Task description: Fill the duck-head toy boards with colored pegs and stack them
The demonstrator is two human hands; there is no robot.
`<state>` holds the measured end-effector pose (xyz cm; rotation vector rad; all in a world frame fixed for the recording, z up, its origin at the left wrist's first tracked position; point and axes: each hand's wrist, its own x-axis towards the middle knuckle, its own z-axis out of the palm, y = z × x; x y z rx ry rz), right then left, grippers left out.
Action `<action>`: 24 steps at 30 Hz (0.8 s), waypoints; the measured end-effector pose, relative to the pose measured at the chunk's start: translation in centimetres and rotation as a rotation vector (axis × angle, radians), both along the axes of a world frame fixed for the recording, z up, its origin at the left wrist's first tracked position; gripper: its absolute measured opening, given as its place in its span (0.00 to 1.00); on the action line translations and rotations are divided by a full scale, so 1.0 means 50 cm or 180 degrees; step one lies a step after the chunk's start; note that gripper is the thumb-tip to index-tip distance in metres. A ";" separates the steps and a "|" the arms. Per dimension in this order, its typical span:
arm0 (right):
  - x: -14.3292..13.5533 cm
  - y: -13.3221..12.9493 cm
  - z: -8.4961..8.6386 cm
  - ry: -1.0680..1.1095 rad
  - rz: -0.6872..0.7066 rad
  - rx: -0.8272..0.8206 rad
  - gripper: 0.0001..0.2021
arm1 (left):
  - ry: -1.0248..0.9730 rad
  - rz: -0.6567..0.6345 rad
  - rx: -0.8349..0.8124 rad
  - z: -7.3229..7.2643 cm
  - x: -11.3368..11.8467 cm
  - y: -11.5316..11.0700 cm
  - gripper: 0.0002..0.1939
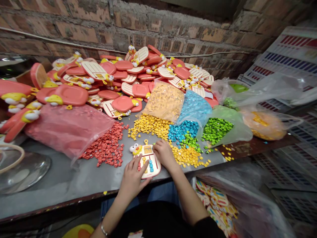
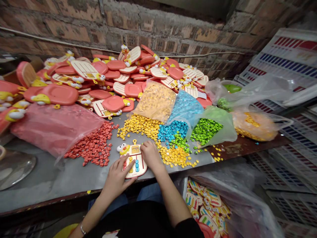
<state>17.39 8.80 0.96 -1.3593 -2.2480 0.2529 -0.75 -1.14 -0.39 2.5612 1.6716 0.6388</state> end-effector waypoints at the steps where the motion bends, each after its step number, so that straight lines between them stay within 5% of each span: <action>1: 0.003 -0.004 0.002 -0.0097 0.0019 -0.0015 0.08 | -0.0007 -0.0005 0.0002 0.001 0.000 0.000 0.27; 13: 0.001 -0.050 -0.004 0.0959 0.0735 -0.0452 0.08 | 0.0024 -0.0014 -0.0008 0.007 0.002 -0.002 0.24; 18: 0.021 -0.062 0.020 0.1340 0.0982 -0.0888 0.05 | 0.0004 -0.0023 0.0022 0.006 0.000 -0.004 0.27; 20: 0.046 -0.063 0.029 0.1538 0.0778 -0.0936 0.05 | -0.0029 -0.0021 0.0009 0.007 -0.001 -0.004 0.28; 24: 0.119 -0.051 0.035 0.1798 -0.0384 -0.0366 0.08 | -0.0066 -0.0011 -0.0002 0.005 -0.003 -0.002 0.31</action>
